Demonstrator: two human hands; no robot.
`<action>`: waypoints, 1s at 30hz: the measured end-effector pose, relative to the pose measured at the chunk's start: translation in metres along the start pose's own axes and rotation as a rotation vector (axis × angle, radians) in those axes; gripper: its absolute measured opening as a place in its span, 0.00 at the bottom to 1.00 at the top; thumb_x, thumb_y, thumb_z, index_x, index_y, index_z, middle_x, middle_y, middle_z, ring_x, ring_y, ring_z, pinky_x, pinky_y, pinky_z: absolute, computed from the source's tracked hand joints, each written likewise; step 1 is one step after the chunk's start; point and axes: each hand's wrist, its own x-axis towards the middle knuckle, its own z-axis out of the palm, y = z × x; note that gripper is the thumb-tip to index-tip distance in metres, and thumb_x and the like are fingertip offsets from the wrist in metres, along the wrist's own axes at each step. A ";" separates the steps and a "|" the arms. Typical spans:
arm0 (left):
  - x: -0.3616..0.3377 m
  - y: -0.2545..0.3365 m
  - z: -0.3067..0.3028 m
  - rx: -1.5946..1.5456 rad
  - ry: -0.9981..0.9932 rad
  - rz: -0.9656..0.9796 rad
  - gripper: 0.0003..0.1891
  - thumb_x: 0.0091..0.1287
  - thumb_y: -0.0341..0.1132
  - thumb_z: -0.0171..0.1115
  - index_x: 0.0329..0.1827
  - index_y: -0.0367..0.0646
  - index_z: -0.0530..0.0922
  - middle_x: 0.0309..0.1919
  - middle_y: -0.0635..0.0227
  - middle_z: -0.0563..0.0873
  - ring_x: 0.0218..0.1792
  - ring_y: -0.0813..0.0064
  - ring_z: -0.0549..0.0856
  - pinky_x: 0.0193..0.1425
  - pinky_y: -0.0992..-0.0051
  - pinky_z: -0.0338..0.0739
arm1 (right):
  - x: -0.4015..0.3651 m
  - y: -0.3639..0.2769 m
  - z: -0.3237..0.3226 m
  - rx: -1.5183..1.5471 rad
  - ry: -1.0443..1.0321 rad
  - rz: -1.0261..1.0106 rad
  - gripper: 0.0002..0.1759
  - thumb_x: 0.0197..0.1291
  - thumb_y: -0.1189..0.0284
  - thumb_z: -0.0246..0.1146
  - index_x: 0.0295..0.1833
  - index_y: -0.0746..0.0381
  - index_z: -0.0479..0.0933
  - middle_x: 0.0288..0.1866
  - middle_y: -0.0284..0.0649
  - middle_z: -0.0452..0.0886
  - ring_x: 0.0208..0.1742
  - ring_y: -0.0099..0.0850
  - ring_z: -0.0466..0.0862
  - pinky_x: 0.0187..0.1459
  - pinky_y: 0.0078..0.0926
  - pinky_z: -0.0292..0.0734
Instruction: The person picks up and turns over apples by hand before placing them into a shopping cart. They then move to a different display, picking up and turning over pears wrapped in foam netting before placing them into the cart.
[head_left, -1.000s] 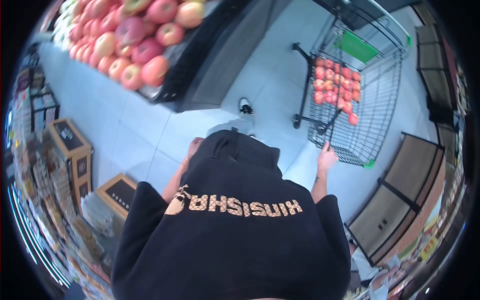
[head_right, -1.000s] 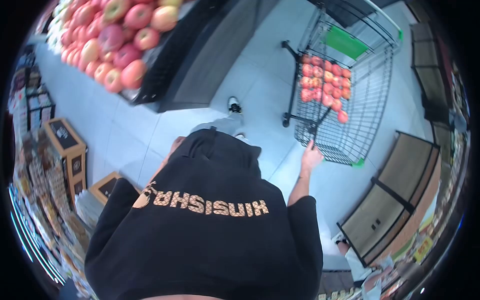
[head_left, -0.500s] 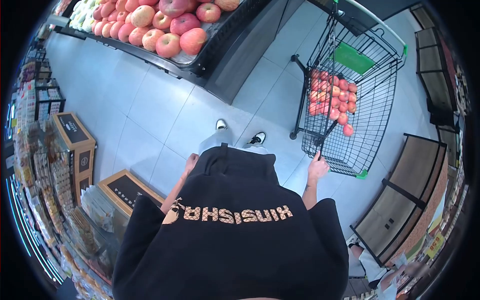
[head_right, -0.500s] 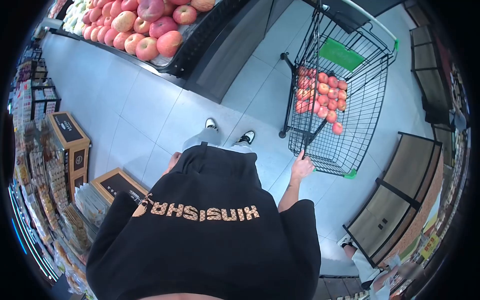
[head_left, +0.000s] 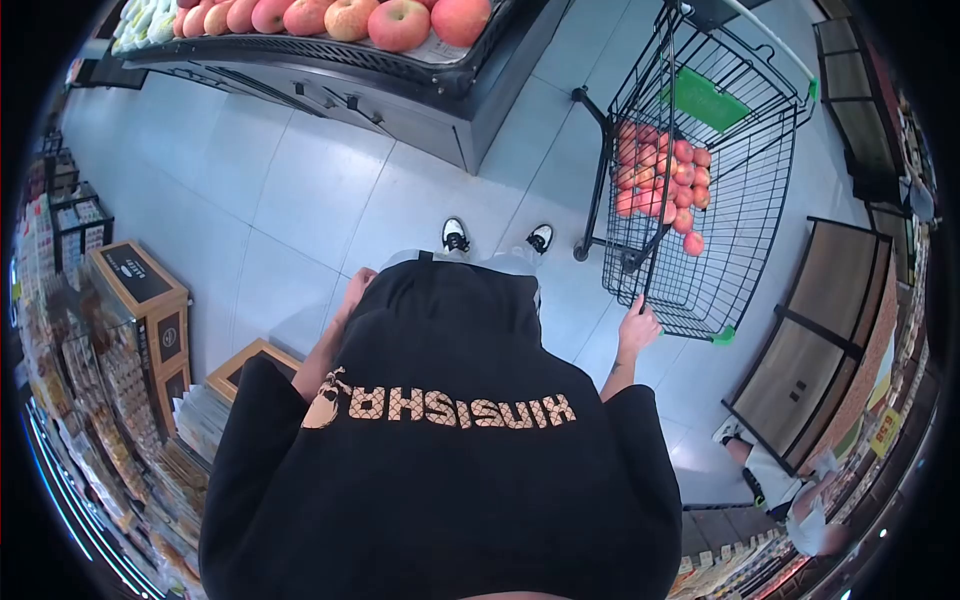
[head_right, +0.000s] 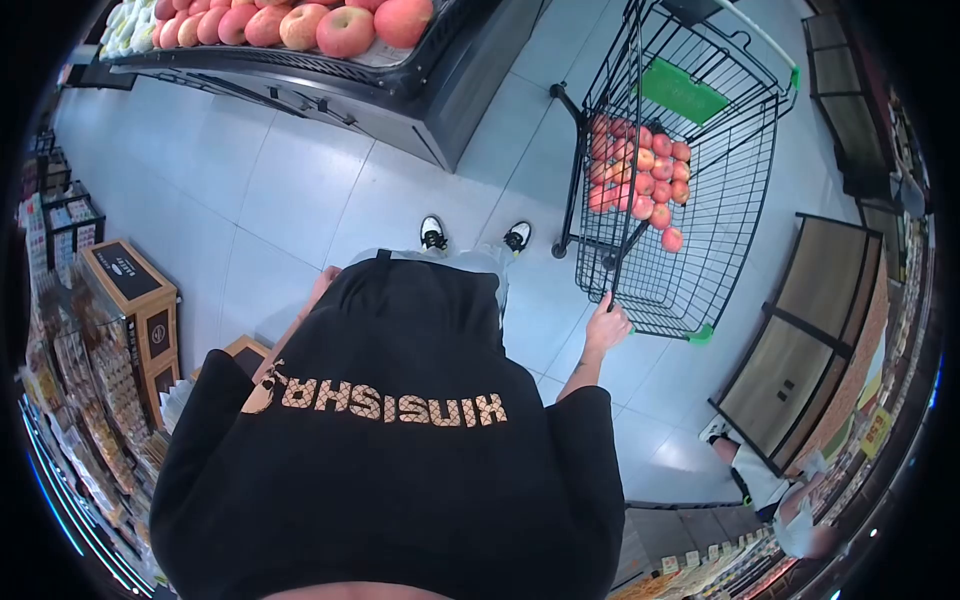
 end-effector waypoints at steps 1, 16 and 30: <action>0.003 -0.009 -0.012 0.011 -0.002 0.012 0.20 0.67 0.46 0.54 0.48 0.36 0.79 0.40 0.51 0.86 0.44 0.59 0.85 0.49 0.66 0.77 | -0.009 -0.006 -0.005 0.029 0.014 -0.012 0.30 0.67 0.52 0.52 0.30 0.68 0.82 0.27 0.53 0.83 0.32 0.50 0.82 0.40 0.42 0.72; 0.047 0.007 -0.089 -0.030 -0.246 0.246 0.19 0.66 0.42 0.55 0.53 0.37 0.76 0.44 0.54 0.85 0.46 0.62 0.85 0.52 0.68 0.77 | -0.152 -0.040 -0.048 0.109 -0.037 0.168 0.29 0.67 0.50 0.52 0.27 0.65 0.79 0.32 0.52 0.82 0.37 0.50 0.80 0.45 0.43 0.71; -0.001 0.089 -0.135 0.273 -0.568 0.567 0.17 0.71 0.38 0.53 0.57 0.37 0.74 0.49 0.57 0.83 0.52 0.68 0.82 0.59 0.70 0.73 | -0.303 -0.089 -0.056 0.113 0.002 0.242 0.27 0.63 0.49 0.58 0.26 0.63 0.78 0.28 0.46 0.82 0.36 0.41 0.81 0.46 0.36 0.71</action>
